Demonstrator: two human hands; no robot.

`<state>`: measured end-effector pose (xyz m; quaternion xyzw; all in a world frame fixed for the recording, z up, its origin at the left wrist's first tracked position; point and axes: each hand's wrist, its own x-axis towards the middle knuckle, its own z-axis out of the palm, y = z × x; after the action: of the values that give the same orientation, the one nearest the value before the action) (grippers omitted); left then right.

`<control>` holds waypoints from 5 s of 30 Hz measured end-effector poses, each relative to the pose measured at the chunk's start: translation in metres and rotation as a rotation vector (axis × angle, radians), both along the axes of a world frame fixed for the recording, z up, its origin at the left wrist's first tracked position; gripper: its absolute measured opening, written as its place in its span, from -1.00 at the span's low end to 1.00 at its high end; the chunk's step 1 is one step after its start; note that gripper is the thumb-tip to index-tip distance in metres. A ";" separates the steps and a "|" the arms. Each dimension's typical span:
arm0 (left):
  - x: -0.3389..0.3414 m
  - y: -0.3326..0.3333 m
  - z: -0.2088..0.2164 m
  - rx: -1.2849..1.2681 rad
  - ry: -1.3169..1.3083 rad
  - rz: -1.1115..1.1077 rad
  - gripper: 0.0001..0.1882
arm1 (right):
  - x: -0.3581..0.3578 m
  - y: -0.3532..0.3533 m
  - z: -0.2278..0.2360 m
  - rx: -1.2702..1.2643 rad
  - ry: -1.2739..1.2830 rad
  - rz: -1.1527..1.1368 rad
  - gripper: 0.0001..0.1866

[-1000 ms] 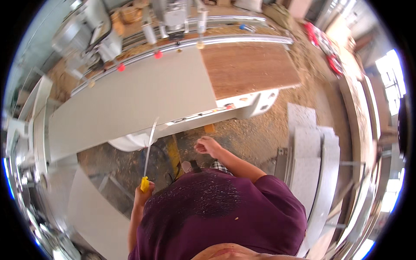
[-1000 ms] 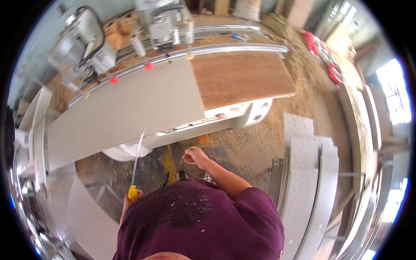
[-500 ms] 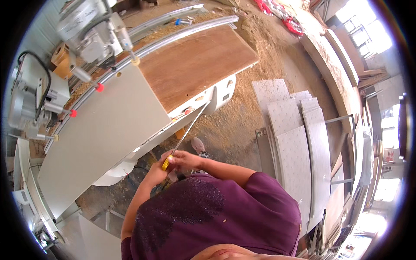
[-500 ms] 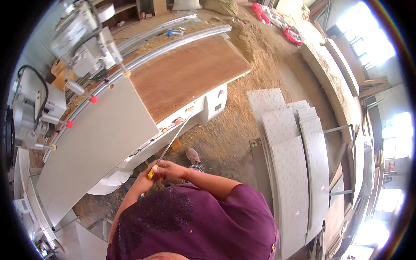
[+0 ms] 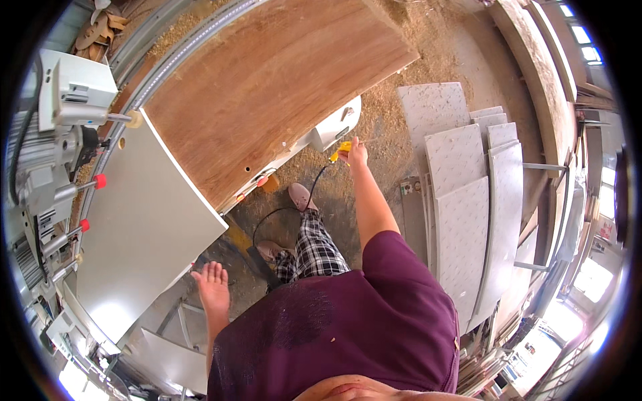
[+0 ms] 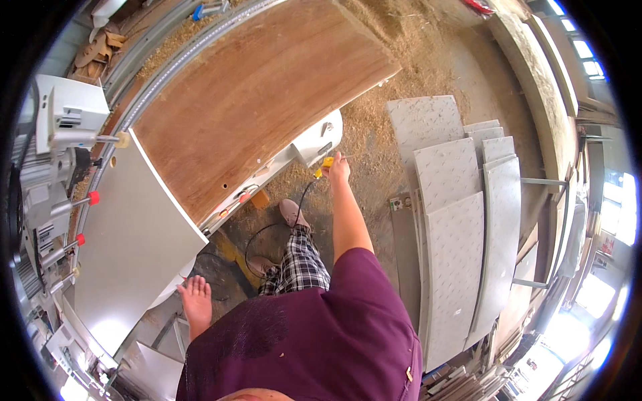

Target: The person picks up wood boards, places them onto a machine, and uses an air blower tool to clear sawdust while the machine drills holes into the boards.

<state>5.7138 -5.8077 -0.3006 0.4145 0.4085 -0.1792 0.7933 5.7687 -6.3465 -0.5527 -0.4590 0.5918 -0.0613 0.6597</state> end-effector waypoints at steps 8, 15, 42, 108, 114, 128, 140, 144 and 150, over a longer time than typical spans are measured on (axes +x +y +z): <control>0.041 0.088 -0.027 0.112 -0.151 0.548 -0.42 | 0.028 -0.020 -0.037 0.056 0.012 -0.115 -0.53; 0.033 0.174 -0.061 0.113 -0.153 0.625 -0.72 | -0.008 0.026 0.021 0.410 -0.137 0.234 -0.71; -0.108 0.138 0.003 -0.330 -0.410 0.684 -0.43 | -0.059 -0.066 0.257 -1.082 0.850 0.862 -0.48; -0.802 0.225 -0.067 -0.190 0.169 2.124 -0.48 | -0.598 1.242 0.319 -1.771 -2.002 2.636 -0.24; -0.799 0.311 -0.142 0.386 0.214 1.778 -0.51 | -0.658 1.381 0.332 -1.457 -1.737 3.007 -0.28; -0.767 0.363 -0.100 0.496 1.317 0.392 0.08 | -0.683 1.177 0.139 0.121 1.401 3.595 -0.28; -0.766 0.343 -0.140 0.607 1.242 0.191 0.22 | -0.776 1.128 0.082 0.443 0.986 2.682 -0.52; -0.767 0.352 -0.131 0.562 1.166 0.311 0.23 | -0.806 1.179 0.084 0.467 0.827 2.778 -0.63; -0.773 0.365 -0.130 0.576 1.163 0.249 0.26 | -0.832 1.292 0.074 0.677 0.599 2.856 -0.64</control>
<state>4.9404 -5.4423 -0.4307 0.3955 0.8468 -0.1641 0.3156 4.9364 -5.0545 -0.4783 -0.4597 -0.2479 0.8478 0.0918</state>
